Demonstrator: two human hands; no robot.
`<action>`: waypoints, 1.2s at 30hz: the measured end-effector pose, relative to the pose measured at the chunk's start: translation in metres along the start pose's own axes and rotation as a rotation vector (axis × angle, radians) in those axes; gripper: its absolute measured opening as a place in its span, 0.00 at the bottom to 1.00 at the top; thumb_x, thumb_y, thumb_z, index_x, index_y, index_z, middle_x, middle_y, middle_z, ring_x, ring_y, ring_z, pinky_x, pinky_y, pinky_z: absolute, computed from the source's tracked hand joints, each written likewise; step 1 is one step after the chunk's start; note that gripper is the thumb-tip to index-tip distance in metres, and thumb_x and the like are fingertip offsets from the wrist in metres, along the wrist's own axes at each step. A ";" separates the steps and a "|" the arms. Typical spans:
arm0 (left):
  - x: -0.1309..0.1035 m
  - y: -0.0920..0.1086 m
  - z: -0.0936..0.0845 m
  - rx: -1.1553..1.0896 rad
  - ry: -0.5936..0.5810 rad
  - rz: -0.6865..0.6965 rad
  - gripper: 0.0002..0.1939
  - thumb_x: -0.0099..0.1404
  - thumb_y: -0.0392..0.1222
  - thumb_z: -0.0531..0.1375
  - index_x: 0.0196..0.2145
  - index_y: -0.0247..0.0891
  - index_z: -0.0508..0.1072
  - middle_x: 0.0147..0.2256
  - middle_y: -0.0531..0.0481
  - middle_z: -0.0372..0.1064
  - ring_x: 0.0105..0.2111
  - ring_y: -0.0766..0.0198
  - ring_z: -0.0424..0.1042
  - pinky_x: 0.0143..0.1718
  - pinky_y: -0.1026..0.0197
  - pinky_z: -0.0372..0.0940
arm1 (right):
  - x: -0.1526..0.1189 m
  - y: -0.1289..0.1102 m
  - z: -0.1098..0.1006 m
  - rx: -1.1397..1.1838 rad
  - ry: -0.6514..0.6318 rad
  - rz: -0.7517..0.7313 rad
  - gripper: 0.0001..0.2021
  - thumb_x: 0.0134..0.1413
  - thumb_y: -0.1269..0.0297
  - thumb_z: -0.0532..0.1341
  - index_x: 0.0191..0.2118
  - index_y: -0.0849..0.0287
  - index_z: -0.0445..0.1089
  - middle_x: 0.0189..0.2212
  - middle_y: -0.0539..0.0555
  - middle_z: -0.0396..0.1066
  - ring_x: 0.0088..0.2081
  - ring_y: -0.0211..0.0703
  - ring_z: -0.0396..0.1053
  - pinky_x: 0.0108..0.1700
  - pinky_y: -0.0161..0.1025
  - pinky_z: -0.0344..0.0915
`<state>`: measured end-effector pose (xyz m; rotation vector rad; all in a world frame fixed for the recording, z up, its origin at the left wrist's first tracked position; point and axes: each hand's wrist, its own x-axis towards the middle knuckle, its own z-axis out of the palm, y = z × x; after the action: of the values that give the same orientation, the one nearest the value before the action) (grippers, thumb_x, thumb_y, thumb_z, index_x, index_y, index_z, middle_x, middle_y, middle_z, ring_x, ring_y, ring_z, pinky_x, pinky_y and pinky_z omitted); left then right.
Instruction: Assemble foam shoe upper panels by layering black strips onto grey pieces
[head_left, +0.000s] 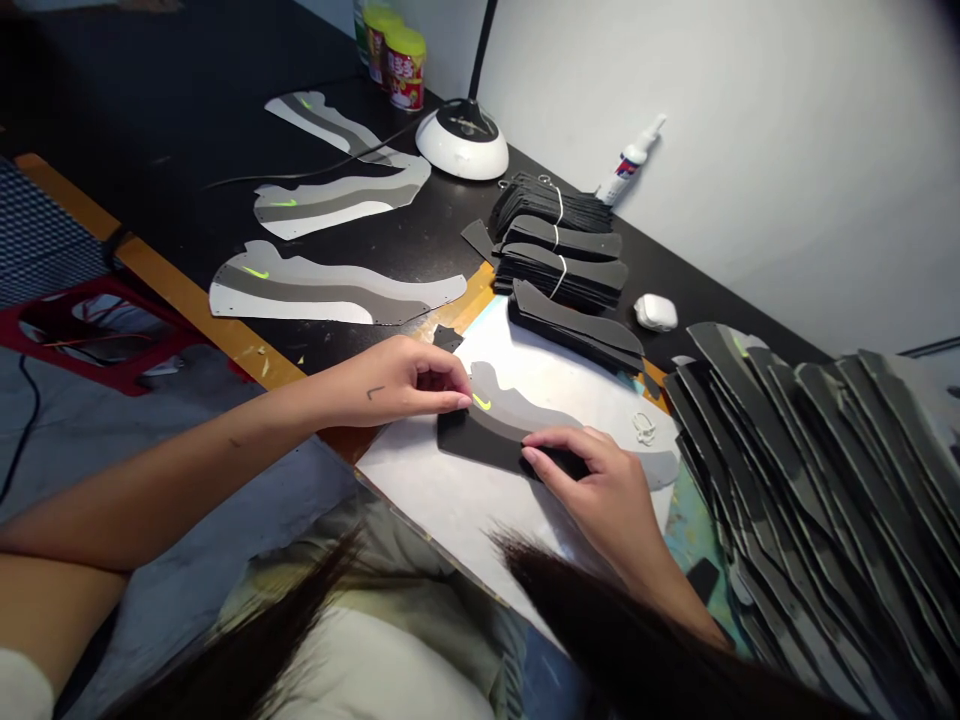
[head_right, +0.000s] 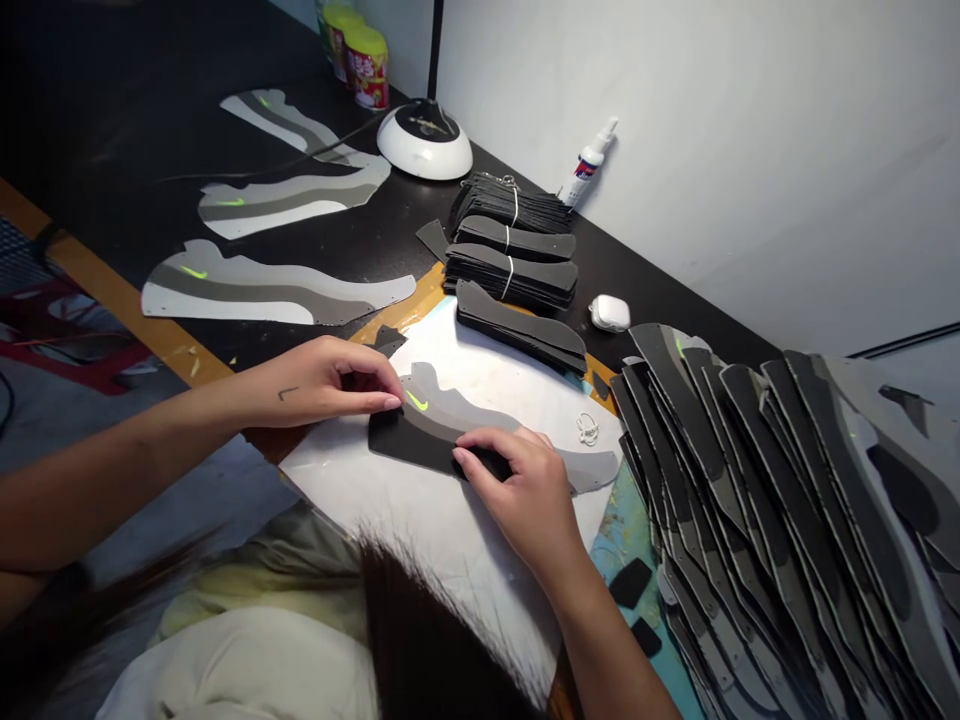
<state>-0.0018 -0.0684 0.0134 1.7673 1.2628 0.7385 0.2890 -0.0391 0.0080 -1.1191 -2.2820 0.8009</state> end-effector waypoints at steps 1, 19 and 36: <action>-0.001 0.000 -0.001 -0.009 0.000 -0.004 0.13 0.71 0.51 0.64 0.41 0.39 0.82 0.37 0.50 0.79 0.35 0.64 0.74 0.34 0.65 0.62 | 0.000 0.000 0.000 -0.001 -0.001 0.003 0.04 0.62 0.61 0.67 0.37 0.50 0.81 0.35 0.48 0.83 0.37 0.48 0.78 0.43 0.44 0.68; -0.003 0.000 -0.003 -0.024 -0.003 0.011 0.07 0.71 0.41 0.62 0.40 0.40 0.81 0.39 0.51 0.79 0.39 0.64 0.74 0.39 0.65 0.65 | 0.000 0.000 -0.003 -0.021 -0.040 0.034 0.06 0.63 0.58 0.66 0.38 0.49 0.82 0.35 0.50 0.83 0.37 0.49 0.78 0.44 0.45 0.70; -0.003 -0.003 0.001 -0.016 0.035 0.048 0.05 0.72 0.41 0.64 0.42 0.39 0.79 0.36 0.51 0.77 0.35 0.65 0.73 0.36 0.65 0.62 | 0.000 -0.001 -0.003 -0.019 -0.042 0.040 0.06 0.63 0.60 0.66 0.37 0.49 0.82 0.34 0.50 0.83 0.37 0.49 0.78 0.46 0.46 0.71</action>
<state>-0.0033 -0.0716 0.0102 1.7845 1.2379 0.8085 0.2901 -0.0392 0.0110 -1.1698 -2.3133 0.8270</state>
